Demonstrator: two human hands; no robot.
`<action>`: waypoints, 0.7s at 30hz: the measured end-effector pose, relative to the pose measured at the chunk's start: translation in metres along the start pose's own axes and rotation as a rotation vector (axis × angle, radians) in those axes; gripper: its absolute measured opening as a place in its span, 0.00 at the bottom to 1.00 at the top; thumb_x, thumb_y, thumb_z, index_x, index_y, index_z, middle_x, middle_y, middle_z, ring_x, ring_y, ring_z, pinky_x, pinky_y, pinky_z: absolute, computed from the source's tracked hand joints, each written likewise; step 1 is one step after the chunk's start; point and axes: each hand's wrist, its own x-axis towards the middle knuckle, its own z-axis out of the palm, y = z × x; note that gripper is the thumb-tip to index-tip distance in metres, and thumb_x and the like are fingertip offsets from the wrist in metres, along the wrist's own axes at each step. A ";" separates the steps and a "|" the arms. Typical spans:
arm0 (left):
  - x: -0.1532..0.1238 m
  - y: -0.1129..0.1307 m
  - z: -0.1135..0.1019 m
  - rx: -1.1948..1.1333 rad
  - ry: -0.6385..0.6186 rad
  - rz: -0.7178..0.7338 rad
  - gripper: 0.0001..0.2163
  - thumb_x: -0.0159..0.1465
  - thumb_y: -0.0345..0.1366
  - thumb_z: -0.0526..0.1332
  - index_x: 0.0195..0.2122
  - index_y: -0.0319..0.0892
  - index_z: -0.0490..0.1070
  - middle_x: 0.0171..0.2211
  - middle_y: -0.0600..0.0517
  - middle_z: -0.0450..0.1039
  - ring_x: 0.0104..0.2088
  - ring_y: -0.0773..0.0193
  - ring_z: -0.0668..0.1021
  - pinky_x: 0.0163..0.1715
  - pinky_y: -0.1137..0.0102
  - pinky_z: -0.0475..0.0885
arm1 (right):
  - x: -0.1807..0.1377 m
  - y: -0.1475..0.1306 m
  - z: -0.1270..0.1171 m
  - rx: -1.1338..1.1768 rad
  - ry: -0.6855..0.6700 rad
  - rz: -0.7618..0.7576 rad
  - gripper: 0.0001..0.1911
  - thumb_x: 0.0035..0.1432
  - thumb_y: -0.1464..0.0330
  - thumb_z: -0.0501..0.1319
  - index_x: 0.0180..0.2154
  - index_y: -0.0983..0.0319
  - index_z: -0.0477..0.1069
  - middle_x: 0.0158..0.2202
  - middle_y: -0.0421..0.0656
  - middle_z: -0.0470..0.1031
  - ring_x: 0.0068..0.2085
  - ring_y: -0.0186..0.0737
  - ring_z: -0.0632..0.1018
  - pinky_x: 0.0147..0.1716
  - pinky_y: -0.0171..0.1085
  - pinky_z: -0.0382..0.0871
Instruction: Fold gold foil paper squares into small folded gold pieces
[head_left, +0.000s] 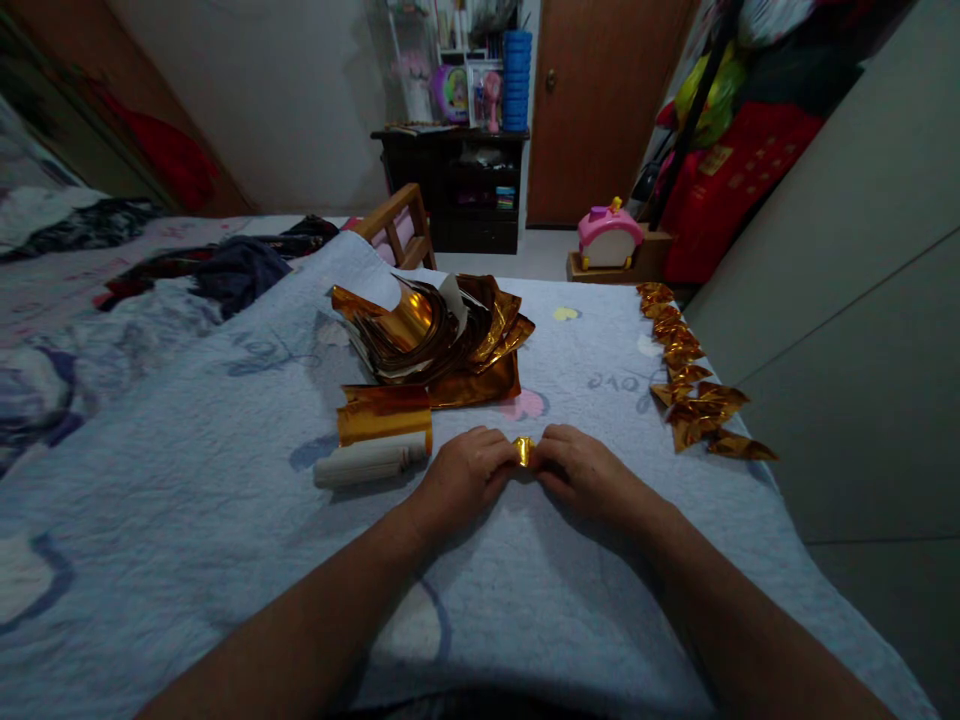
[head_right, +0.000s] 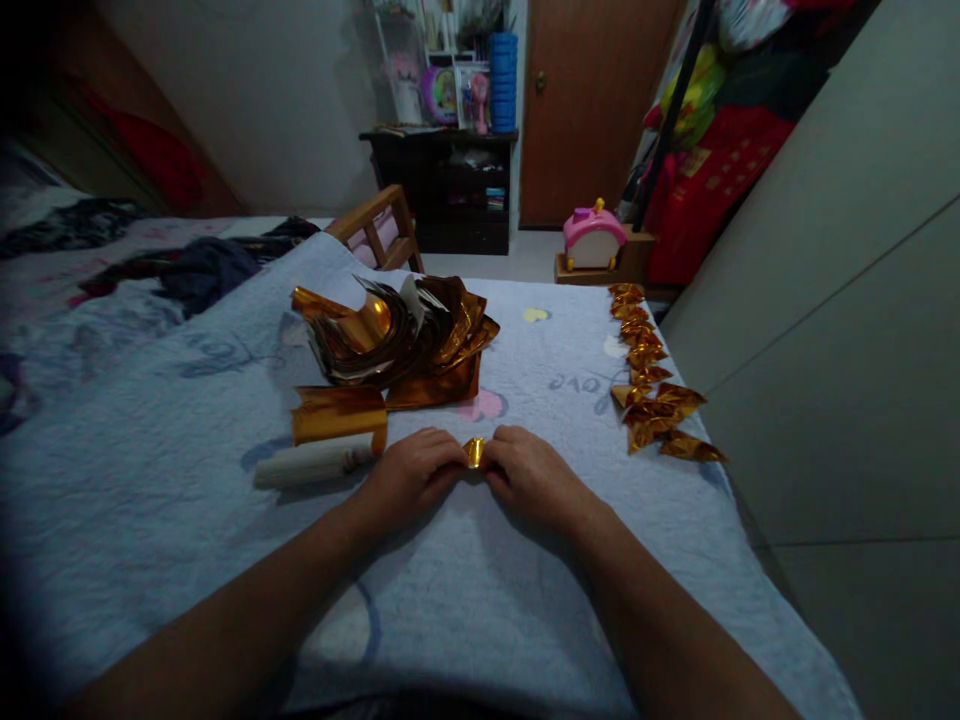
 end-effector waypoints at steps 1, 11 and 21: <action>0.000 0.000 0.000 -0.018 -0.002 -0.016 0.05 0.67 0.28 0.61 0.40 0.43 0.76 0.37 0.50 0.77 0.39 0.59 0.76 0.41 0.66 0.70 | 0.000 0.000 0.000 0.003 -0.008 0.002 0.08 0.60 0.78 0.58 0.35 0.62 0.74 0.35 0.43 0.72 0.39 0.39 0.72 0.41 0.37 0.64; 0.003 0.002 -0.006 0.029 -0.127 -0.209 0.03 0.67 0.31 0.60 0.36 0.41 0.73 0.36 0.49 0.73 0.42 0.58 0.74 0.44 0.65 0.68 | 0.003 -0.002 -0.005 -0.035 -0.054 0.055 0.07 0.59 0.77 0.58 0.33 0.63 0.74 0.33 0.43 0.73 0.37 0.39 0.71 0.39 0.37 0.63; 0.004 0.005 -0.006 0.080 -0.141 -0.223 0.08 0.71 0.35 0.56 0.35 0.41 0.70 0.36 0.49 0.72 0.41 0.57 0.73 0.44 0.64 0.67 | 0.003 -0.005 -0.002 -0.035 -0.024 0.118 0.07 0.61 0.76 0.58 0.32 0.63 0.74 0.34 0.44 0.73 0.38 0.39 0.72 0.40 0.36 0.63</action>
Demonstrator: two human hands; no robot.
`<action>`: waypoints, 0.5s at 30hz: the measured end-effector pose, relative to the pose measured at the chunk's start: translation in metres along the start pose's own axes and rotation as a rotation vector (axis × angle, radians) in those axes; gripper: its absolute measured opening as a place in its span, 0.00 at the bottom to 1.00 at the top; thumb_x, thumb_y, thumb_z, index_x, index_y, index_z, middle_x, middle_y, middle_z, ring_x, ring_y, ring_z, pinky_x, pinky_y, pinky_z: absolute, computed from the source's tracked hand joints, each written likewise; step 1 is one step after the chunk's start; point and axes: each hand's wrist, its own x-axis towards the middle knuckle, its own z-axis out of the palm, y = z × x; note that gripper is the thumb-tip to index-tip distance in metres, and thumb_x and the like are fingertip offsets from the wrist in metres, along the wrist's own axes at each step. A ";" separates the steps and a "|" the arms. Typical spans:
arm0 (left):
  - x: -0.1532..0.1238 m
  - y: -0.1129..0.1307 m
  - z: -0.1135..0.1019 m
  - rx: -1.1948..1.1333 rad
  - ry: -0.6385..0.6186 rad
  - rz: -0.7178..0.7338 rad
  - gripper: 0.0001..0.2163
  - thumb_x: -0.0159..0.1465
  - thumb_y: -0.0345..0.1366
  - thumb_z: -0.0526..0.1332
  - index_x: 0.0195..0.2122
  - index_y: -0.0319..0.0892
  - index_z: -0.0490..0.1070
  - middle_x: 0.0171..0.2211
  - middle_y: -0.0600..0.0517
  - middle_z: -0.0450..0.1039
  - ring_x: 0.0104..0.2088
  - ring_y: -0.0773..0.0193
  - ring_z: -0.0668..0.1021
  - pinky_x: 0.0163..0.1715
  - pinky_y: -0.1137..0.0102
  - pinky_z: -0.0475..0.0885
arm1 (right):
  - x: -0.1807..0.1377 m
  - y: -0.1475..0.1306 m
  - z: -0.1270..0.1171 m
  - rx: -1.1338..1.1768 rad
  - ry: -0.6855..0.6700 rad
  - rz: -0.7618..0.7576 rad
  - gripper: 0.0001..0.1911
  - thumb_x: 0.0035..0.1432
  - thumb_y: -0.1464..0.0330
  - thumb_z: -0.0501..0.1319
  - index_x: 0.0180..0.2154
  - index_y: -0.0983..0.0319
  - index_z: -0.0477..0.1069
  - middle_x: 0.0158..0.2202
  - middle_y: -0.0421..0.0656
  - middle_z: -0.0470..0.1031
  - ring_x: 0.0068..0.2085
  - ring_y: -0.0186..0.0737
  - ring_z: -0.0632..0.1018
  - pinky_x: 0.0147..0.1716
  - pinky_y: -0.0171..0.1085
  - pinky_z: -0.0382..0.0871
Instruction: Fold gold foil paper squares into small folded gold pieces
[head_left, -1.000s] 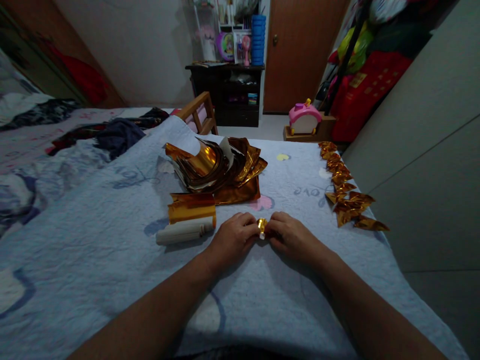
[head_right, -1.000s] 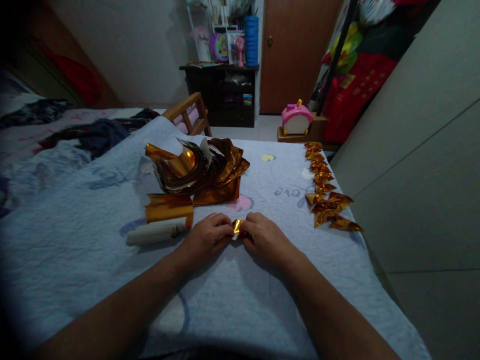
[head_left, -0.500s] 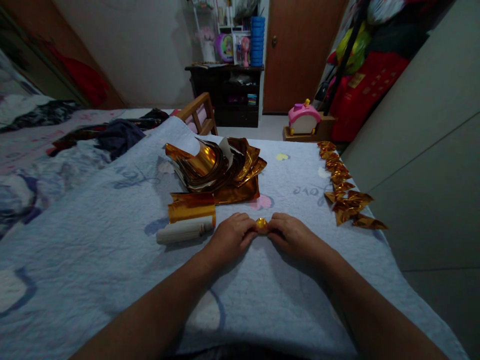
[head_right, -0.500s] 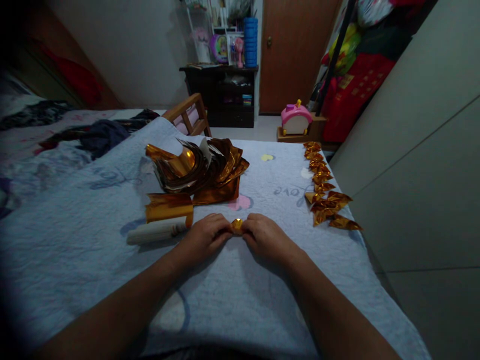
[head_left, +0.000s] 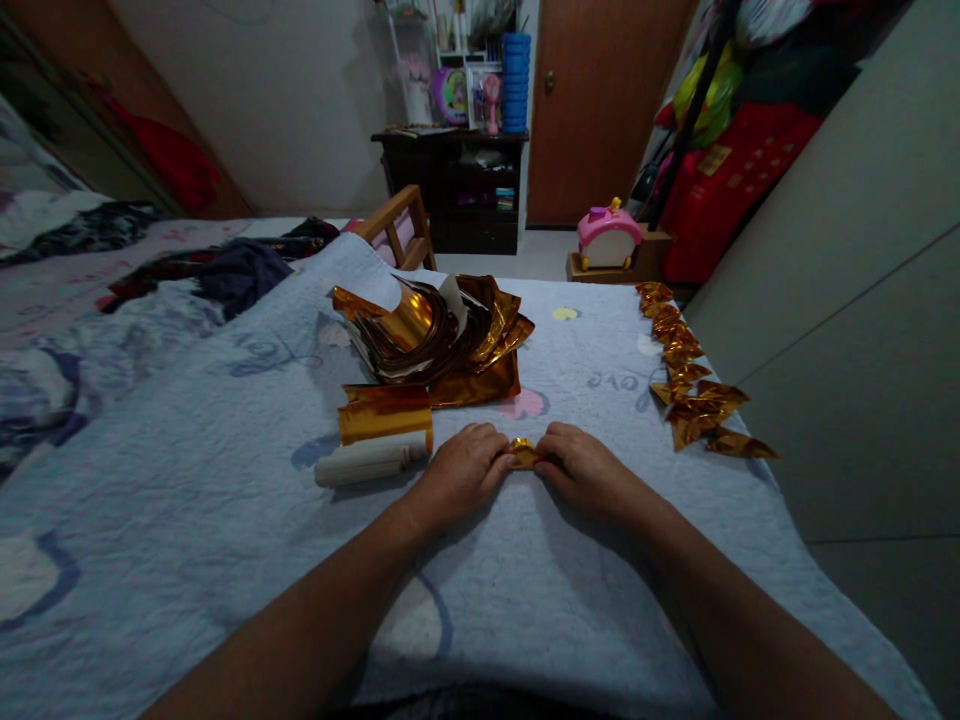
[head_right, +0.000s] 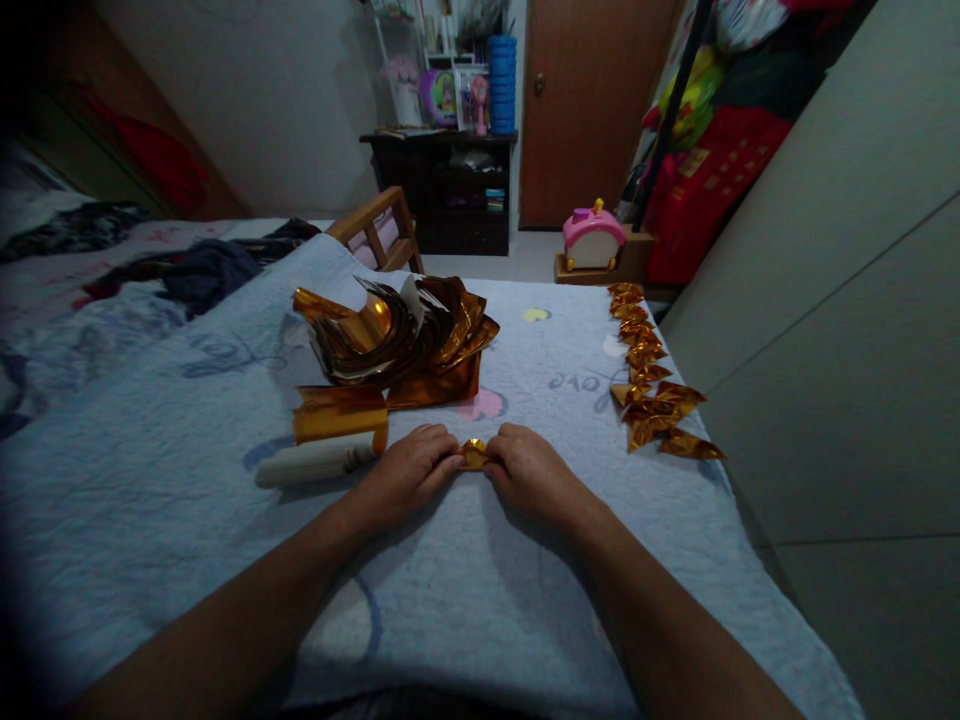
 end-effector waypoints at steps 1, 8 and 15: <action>0.000 0.000 -0.001 -0.010 0.001 -0.006 0.07 0.70 0.35 0.57 0.34 0.41 0.70 0.36 0.49 0.72 0.41 0.57 0.73 0.43 0.64 0.67 | 0.000 -0.001 0.000 -0.005 -0.001 0.006 0.07 0.61 0.76 0.58 0.32 0.63 0.74 0.34 0.44 0.73 0.38 0.39 0.72 0.41 0.36 0.63; 0.000 -0.002 -0.005 -0.050 -0.042 -0.027 0.02 0.65 0.32 0.62 0.34 0.41 0.71 0.35 0.50 0.73 0.41 0.58 0.74 0.42 0.66 0.67 | 0.002 -0.004 0.002 -0.067 -0.010 0.044 0.08 0.63 0.75 0.57 0.32 0.64 0.73 0.34 0.46 0.73 0.38 0.41 0.72 0.41 0.38 0.63; 0.001 0.002 -0.004 0.010 -0.041 -0.033 0.08 0.69 0.35 0.58 0.32 0.41 0.71 0.33 0.50 0.74 0.39 0.58 0.75 0.41 0.66 0.66 | 0.002 0.000 0.007 -0.137 0.016 0.039 0.12 0.67 0.72 0.55 0.31 0.63 0.73 0.34 0.46 0.73 0.36 0.40 0.71 0.39 0.38 0.61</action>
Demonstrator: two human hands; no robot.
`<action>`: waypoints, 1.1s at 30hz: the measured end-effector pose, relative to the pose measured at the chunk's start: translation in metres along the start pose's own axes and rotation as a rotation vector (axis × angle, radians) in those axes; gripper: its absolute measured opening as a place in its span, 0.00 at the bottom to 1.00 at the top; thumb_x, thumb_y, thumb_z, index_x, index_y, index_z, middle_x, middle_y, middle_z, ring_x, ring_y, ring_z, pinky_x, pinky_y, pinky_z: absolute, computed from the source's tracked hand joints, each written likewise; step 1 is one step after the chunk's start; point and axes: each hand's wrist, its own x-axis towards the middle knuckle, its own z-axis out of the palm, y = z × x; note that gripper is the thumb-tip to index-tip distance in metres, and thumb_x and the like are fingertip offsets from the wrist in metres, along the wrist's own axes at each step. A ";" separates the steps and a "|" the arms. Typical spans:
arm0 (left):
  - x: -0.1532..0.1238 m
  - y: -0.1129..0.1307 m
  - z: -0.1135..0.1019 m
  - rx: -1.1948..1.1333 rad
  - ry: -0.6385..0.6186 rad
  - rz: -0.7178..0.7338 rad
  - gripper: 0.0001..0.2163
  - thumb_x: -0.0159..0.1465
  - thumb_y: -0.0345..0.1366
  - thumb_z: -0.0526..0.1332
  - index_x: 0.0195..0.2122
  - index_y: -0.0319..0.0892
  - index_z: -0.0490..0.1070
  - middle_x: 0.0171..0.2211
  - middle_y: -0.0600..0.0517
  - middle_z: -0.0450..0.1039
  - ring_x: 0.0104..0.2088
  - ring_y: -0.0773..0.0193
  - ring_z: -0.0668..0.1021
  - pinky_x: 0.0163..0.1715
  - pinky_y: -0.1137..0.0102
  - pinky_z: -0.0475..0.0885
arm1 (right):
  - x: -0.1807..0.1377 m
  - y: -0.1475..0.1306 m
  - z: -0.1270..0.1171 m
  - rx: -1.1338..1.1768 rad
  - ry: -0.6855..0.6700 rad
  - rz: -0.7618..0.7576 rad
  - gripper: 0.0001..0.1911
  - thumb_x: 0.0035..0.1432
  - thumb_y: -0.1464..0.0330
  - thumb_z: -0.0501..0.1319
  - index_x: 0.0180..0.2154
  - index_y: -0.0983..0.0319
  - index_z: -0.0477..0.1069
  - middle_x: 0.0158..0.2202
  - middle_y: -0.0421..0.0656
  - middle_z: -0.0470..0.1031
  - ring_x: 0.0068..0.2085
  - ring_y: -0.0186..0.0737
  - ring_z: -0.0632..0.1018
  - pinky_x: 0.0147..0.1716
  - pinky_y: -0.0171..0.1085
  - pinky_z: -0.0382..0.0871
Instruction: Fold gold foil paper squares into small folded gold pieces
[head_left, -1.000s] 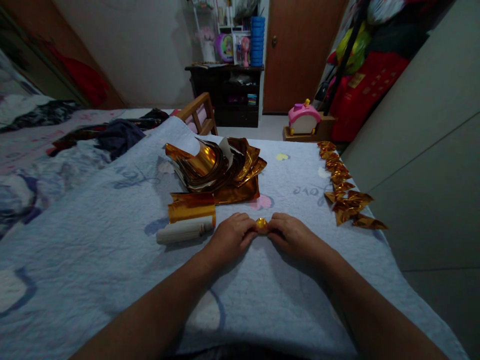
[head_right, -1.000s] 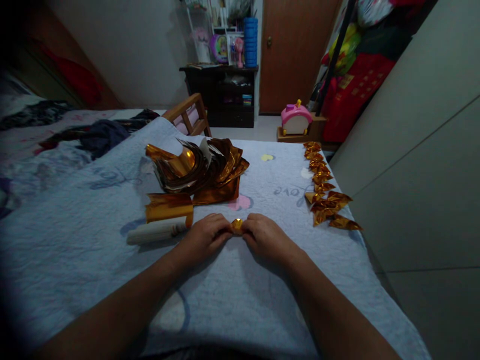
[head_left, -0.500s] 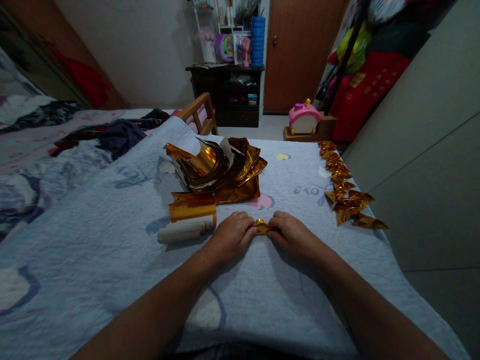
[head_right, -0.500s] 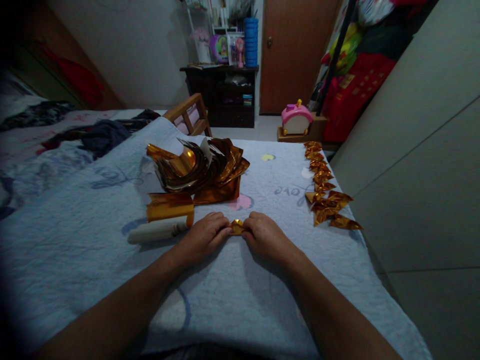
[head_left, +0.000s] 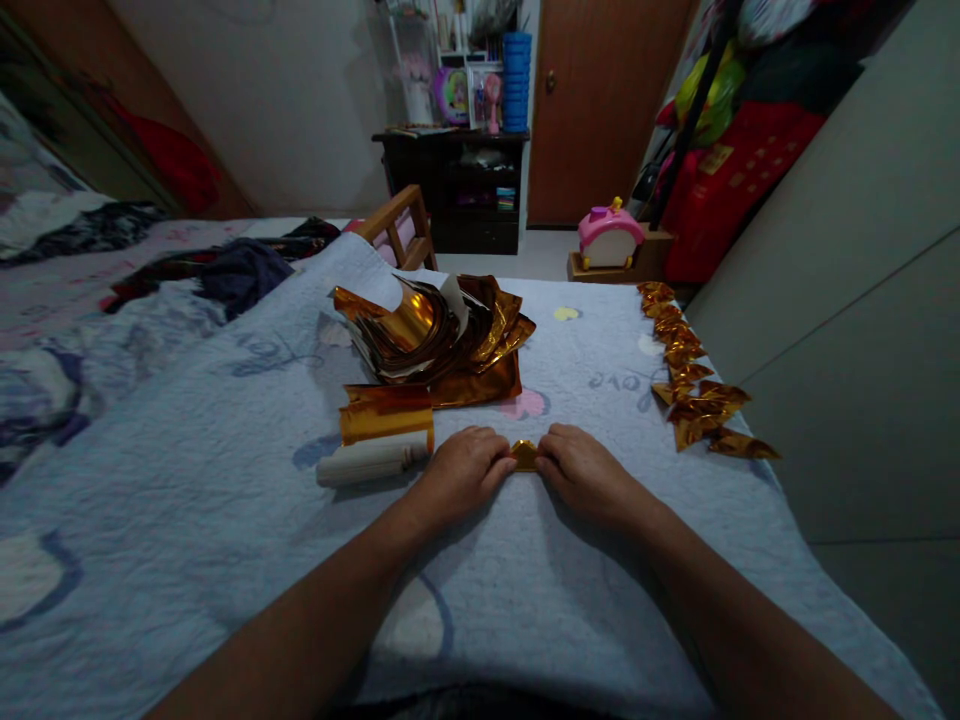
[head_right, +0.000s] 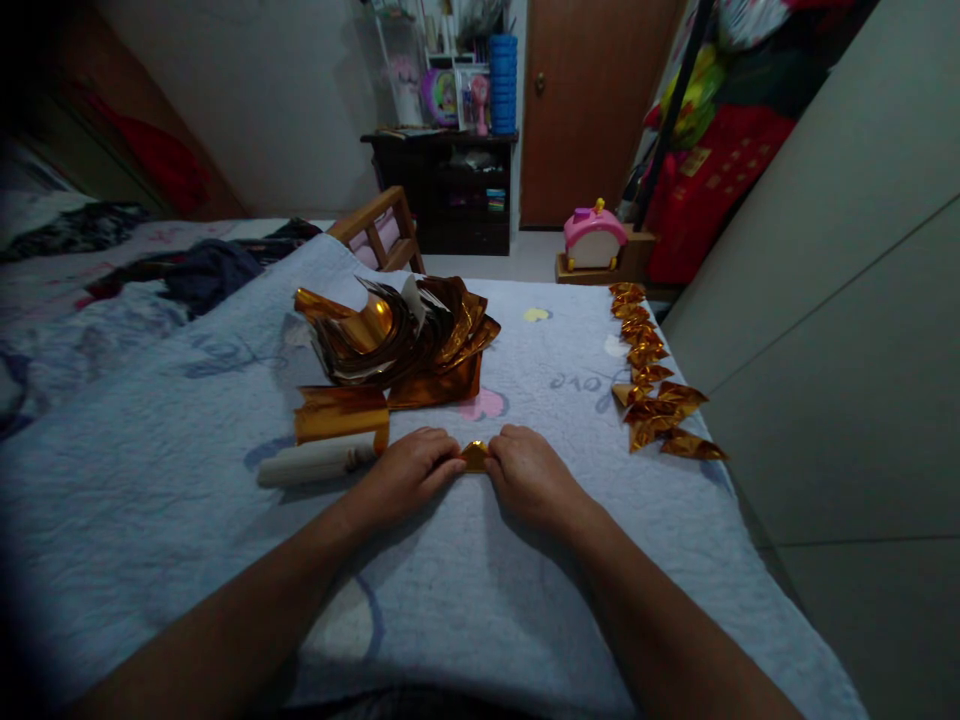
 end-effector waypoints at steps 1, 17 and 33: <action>0.000 0.001 0.001 0.020 0.009 -0.005 0.09 0.70 0.36 0.58 0.32 0.41 0.71 0.33 0.50 0.74 0.39 0.58 0.75 0.41 0.66 0.66 | 0.000 0.000 0.000 -0.019 0.001 0.015 0.12 0.67 0.71 0.55 0.31 0.63 0.73 0.33 0.46 0.73 0.36 0.40 0.71 0.39 0.38 0.61; -0.001 0.007 0.010 0.208 0.098 -0.070 0.11 0.71 0.39 0.57 0.33 0.42 0.71 0.34 0.48 0.73 0.39 0.55 0.74 0.40 0.62 0.67 | 0.001 -0.008 0.000 -0.150 0.058 0.183 0.11 0.67 0.67 0.58 0.32 0.62 0.75 0.35 0.49 0.77 0.38 0.44 0.76 0.36 0.40 0.60; -0.001 0.010 0.012 0.274 0.111 -0.099 0.11 0.72 0.39 0.56 0.35 0.42 0.72 0.38 0.46 0.70 0.42 0.54 0.71 0.43 0.60 0.67 | 0.002 -0.011 -0.002 -0.162 0.061 0.237 0.09 0.67 0.69 0.58 0.34 0.63 0.74 0.35 0.49 0.78 0.37 0.45 0.76 0.34 0.40 0.58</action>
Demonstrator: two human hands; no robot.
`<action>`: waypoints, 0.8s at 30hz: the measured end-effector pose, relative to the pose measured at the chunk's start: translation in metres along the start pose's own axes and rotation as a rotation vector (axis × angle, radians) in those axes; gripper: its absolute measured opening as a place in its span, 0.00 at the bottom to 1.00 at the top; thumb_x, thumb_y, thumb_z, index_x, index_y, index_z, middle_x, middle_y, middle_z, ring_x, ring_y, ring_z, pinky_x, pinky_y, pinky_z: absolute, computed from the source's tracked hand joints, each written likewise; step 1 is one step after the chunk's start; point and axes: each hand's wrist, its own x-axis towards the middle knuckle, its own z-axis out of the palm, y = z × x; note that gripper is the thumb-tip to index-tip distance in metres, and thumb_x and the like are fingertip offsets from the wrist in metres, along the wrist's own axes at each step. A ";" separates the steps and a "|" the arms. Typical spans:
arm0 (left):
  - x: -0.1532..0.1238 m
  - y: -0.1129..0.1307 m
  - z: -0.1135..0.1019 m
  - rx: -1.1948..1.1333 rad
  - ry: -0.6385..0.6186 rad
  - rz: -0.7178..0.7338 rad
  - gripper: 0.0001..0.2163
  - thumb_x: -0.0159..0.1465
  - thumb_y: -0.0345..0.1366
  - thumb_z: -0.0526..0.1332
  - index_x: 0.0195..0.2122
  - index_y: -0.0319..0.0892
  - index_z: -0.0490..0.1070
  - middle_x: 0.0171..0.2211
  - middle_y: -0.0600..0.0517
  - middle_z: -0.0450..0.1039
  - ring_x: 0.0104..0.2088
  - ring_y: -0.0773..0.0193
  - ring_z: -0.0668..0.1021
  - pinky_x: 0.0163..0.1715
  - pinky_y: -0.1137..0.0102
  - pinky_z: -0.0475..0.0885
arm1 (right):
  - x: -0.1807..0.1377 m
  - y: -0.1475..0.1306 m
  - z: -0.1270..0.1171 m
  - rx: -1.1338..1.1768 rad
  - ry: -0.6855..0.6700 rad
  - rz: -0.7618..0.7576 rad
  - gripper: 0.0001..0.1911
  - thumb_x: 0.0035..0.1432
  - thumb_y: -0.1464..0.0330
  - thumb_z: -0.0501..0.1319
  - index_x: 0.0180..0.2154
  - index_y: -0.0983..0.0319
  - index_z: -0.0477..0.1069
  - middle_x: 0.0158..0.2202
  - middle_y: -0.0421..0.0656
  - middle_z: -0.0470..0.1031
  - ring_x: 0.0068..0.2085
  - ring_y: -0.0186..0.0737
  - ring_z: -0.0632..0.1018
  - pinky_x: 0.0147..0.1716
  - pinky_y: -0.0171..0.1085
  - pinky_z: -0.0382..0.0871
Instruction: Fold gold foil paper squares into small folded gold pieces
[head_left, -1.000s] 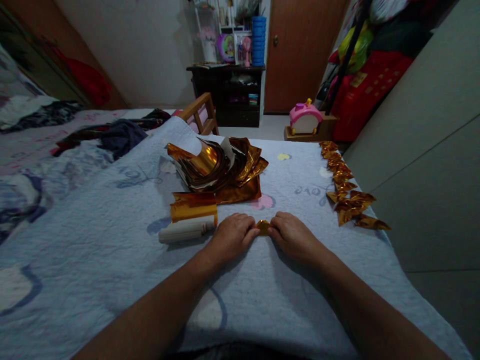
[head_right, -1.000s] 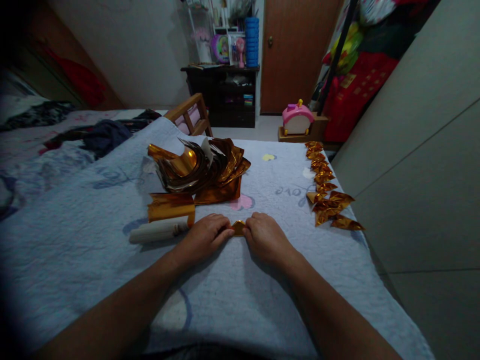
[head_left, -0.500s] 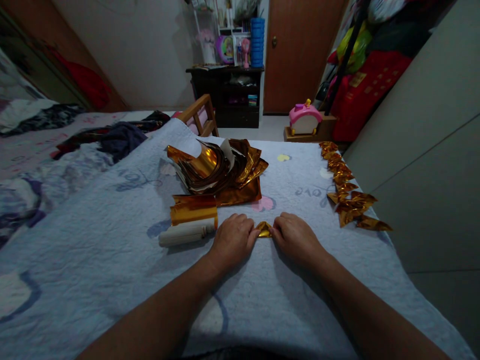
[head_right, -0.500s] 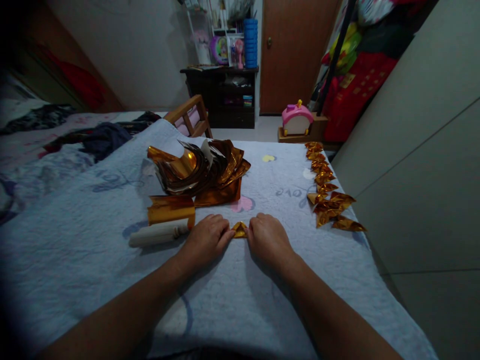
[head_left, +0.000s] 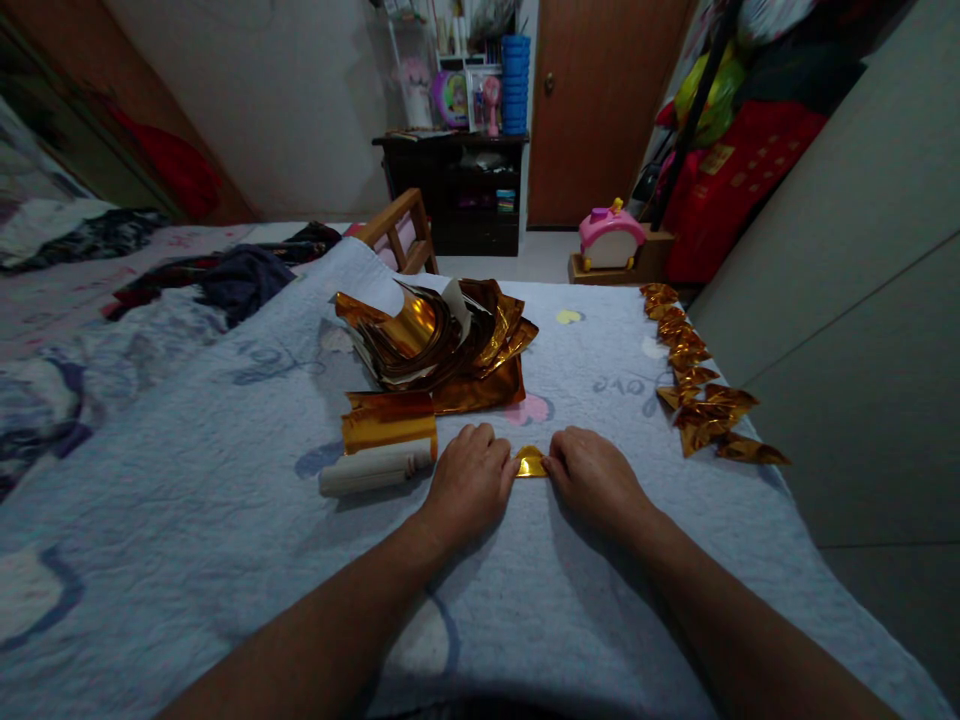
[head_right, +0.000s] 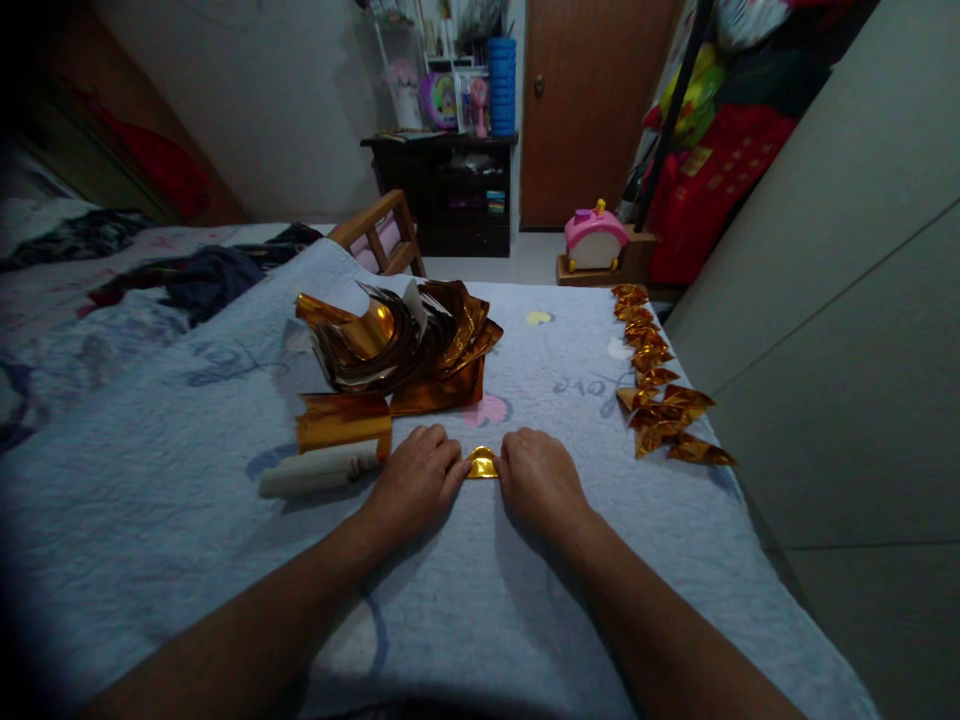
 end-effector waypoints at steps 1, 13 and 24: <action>0.000 0.000 0.000 0.000 -0.004 -0.001 0.11 0.72 0.39 0.56 0.35 0.41 0.72 0.38 0.46 0.70 0.42 0.54 0.71 0.43 0.60 0.67 | 0.000 0.000 0.000 -0.003 -0.001 0.000 0.09 0.66 0.69 0.58 0.35 0.62 0.74 0.35 0.49 0.78 0.37 0.45 0.76 0.35 0.40 0.59; 0.003 -0.003 0.003 -0.156 0.022 0.021 0.02 0.70 0.33 0.56 0.40 0.44 0.67 0.40 0.50 0.71 0.42 0.56 0.70 0.43 0.63 0.66 | 0.000 0.004 0.004 0.117 0.024 -0.028 0.04 0.64 0.72 0.59 0.36 0.62 0.71 0.34 0.44 0.76 0.36 0.41 0.74 0.36 0.38 0.58; 0.004 -0.009 0.005 -0.221 -0.025 0.148 0.09 0.72 0.31 0.52 0.41 0.44 0.71 0.39 0.49 0.72 0.42 0.57 0.70 0.44 0.62 0.65 | 0.000 0.002 0.011 0.112 0.047 -0.222 0.08 0.66 0.75 0.55 0.36 0.62 0.71 0.36 0.44 0.73 0.39 0.41 0.71 0.40 0.37 0.58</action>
